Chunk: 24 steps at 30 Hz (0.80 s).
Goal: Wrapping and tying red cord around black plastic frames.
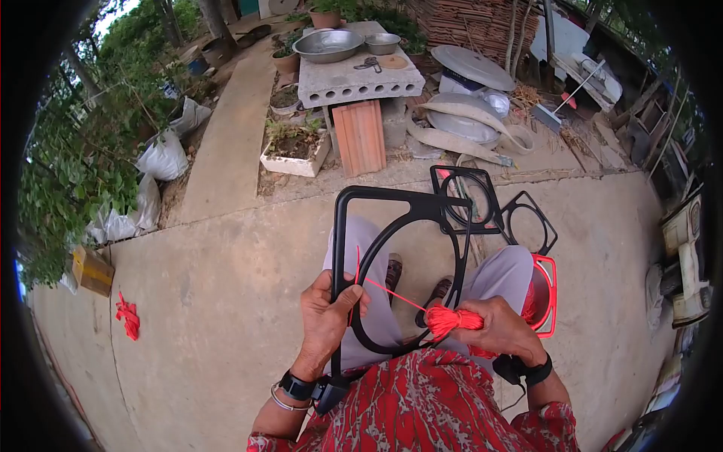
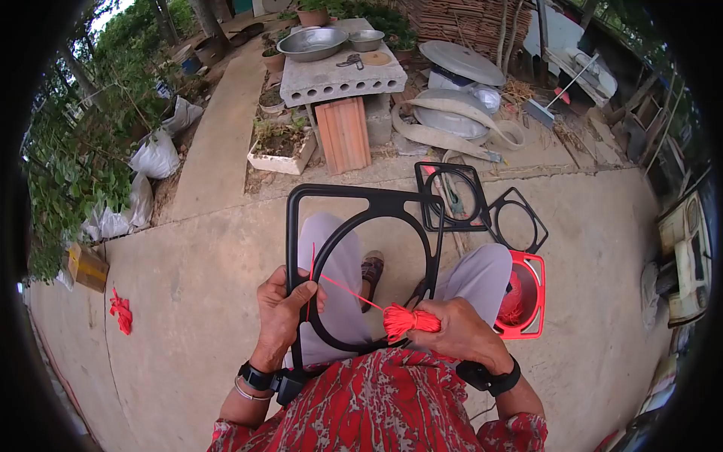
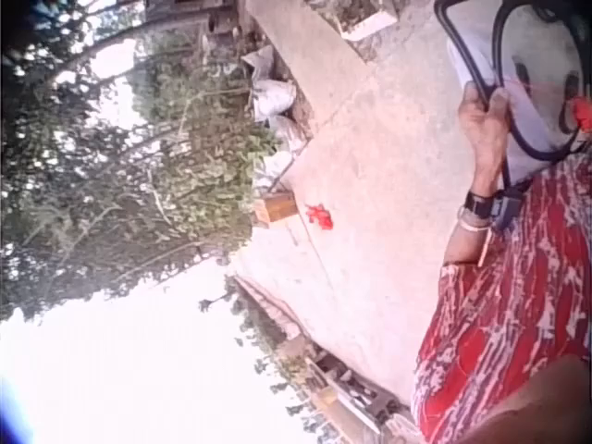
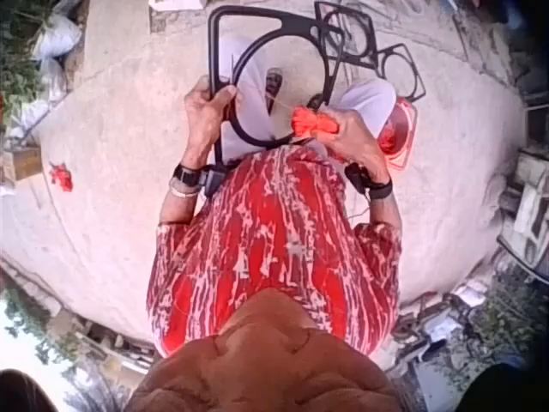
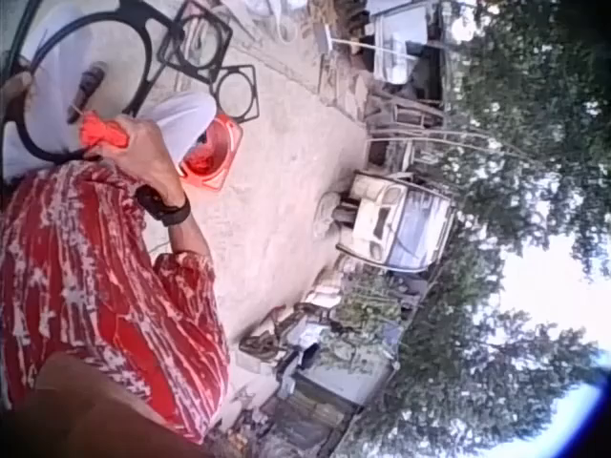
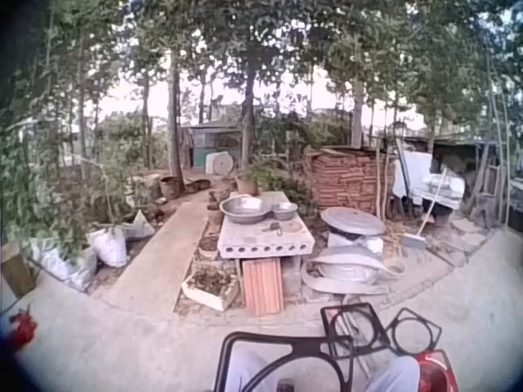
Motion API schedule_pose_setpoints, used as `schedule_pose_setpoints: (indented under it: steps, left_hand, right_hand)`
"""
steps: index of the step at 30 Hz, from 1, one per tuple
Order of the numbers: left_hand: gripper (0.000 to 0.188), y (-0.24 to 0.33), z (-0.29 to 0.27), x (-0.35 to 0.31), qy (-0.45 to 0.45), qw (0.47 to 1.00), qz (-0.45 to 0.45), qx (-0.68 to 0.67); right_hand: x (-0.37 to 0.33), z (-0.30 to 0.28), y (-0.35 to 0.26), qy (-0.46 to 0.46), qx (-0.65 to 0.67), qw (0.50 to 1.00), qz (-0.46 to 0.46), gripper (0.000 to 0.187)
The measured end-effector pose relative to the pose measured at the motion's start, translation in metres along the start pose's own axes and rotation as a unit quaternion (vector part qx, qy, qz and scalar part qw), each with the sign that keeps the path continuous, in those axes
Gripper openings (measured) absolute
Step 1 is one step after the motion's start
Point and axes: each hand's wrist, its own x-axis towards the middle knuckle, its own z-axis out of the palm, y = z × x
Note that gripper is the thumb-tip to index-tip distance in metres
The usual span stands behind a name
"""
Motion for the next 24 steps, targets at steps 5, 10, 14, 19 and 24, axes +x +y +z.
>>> schedule_pose_setpoints:
  steps: [5,10,14,19,24]
  left_hand:
    - [0.01,0.007,0.023,0.009,-0.017,0.998,0.039,0.037]
    - [0.012,0.007,0.057,0.013,-0.053,0.901,0.287,0.321]
    - [0.02,0.016,0.085,0.007,-0.112,0.799,0.463,0.367]
    - [0.032,0.028,0.079,0.001,-0.174,0.64,0.603,0.443]
    - [0.015,0.043,0.086,0.003,-0.197,0.605,0.633,0.442]
  right_hand:
    - [-0.016,-0.017,-0.014,0.018,0.13,0.98,-0.15,0.03]
    - [-0.032,-0.023,-0.005,0.102,0.218,0.935,-0.26,0.037]
    - [-0.055,0.0,0.016,0.131,0.544,0.797,-0.23,0.033]
    - [-0.074,0.024,0.021,0.338,0.464,0.808,0.131,0.022]
    - [-0.069,0.011,0.015,0.168,0.463,0.87,-0.034,0.023]
